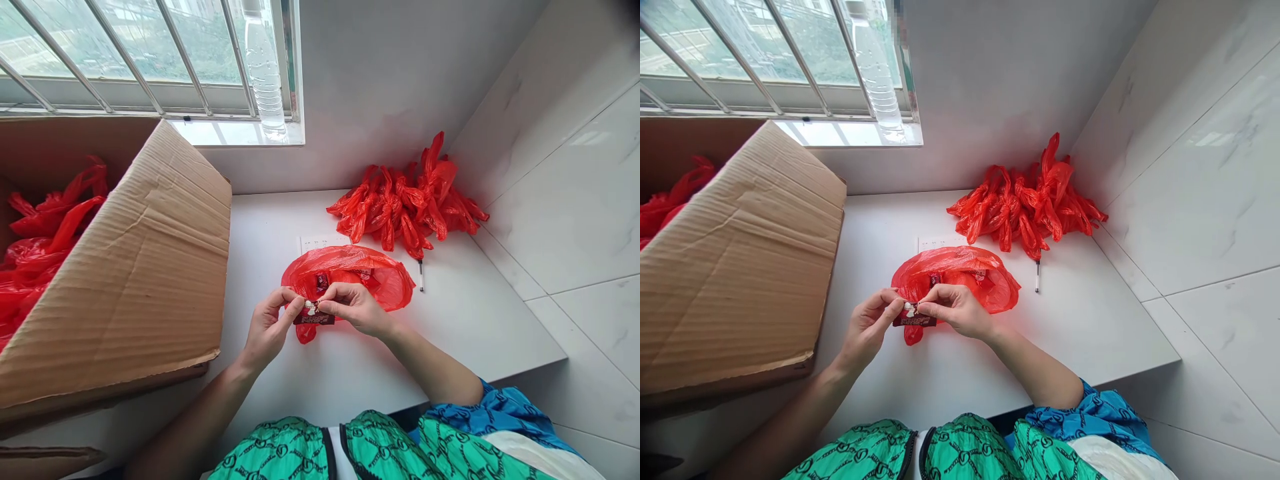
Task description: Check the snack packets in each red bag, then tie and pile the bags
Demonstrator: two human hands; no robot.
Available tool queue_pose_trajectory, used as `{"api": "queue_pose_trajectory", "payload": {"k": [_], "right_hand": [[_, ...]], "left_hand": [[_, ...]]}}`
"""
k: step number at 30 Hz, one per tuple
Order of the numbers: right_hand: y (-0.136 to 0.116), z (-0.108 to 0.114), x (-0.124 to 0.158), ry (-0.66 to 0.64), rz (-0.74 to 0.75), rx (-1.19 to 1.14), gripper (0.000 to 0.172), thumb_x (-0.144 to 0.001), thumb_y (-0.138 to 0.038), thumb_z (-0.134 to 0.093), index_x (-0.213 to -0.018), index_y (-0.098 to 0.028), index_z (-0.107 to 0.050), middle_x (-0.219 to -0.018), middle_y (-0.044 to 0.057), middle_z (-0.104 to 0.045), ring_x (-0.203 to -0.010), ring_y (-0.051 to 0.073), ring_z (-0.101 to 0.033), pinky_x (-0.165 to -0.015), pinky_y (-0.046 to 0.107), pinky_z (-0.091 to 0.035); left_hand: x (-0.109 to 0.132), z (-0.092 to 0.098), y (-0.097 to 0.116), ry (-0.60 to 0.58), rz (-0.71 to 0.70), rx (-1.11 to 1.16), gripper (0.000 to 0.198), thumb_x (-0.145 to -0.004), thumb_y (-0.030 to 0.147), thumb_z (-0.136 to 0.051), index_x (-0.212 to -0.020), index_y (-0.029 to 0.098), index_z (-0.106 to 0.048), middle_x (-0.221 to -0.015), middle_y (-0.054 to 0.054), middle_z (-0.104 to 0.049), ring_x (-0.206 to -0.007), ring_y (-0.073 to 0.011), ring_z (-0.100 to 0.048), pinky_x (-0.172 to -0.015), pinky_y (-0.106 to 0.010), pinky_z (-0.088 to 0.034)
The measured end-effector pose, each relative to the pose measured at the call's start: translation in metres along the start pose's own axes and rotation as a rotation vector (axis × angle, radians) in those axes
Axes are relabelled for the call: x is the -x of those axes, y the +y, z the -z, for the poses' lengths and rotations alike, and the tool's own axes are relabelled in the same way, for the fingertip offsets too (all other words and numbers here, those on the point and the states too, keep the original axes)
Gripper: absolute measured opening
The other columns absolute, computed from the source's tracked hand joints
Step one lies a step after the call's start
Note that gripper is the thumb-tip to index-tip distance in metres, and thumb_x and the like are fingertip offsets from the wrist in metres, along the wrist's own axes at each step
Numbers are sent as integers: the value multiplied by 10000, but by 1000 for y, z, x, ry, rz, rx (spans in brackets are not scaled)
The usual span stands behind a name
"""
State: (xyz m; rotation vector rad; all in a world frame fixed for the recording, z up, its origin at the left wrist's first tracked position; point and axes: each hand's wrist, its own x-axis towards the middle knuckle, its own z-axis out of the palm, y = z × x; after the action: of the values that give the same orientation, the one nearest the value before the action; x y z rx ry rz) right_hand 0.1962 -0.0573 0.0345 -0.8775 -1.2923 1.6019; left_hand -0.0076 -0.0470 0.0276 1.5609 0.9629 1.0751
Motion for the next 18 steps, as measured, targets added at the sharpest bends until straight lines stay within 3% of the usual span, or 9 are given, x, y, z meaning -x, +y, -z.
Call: {"api": "queue_pose_trajectory", "payload": {"k": [5, 11, 13, 15, 17, 18], "right_hand": [[-12, 18, 2, 25, -10, 226, 297, -867, -474, -675, -905, -180, -698, -877, 38, -714, -805, 179, -672, -774, 328, -557], [-33, 32, 12, 239, 10, 822, 333, -954, -389, -550, -1210, -214, -672, -1006, 75, -742, -862, 229, -683, -839, 406, -534], [-44, 31, 23, 239, 50, 900, 334, -952, -377, -558, -1227, -223, -669, -1059, 85, -740, -886, 237, -687, -841, 409, -534], [-56, 31, 39, 178, 126, 818, 289, -956, -384, -564, -1167, -242, -700, -1084, 71, -738, -902, 221, -693, -802, 361, -549], [-67, 36, 57, 177, 196, 703, 247, -958, -406, -567, -1020, -238, -737, -965, 52, -750, -806, 191, -693, -686, 304, -548], [-72, 40, 64, 238, 232, 683, 250, -955, -416, -573, -935, -230, -738, -861, 42, -740, -731, 177, -677, -628, 288, -530]], "left_hand": [[-7, 11, -4, 42, -131, -233, 308, -983, 405, -488, -895, 201, -700, -805, -43, -717, -836, -180, -653, -848, -338, -499], [-11, 24, -3, 137, -175, -337, 279, -997, 364, -471, -998, 205, -700, -764, -1, -698, -741, -141, -659, -811, -294, -492], [-8, 21, 3, 75, -230, -419, 246, -993, 337, -486, -996, 210, -697, -736, 12, -690, -718, -132, -649, -804, -281, -477], [-2, 16, 11, -67, -288, -529, 213, -989, 311, -500, -1006, 225, -694, -767, 15, -708, -721, -128, -647, -803, -275, -461], [7, 11, 15, -246, -344, -669, 198, -986, 298, -507, -1057, 248, -685, -803, 20, -724, -702, -124, -643, -812, -283, -446], [11, 8, 15, -320, -369, -745, 203, -984, 300, -511, -1098, 260, -674, -802, 24, -724, -683, -123, -640, -816, -291, -441]]}}
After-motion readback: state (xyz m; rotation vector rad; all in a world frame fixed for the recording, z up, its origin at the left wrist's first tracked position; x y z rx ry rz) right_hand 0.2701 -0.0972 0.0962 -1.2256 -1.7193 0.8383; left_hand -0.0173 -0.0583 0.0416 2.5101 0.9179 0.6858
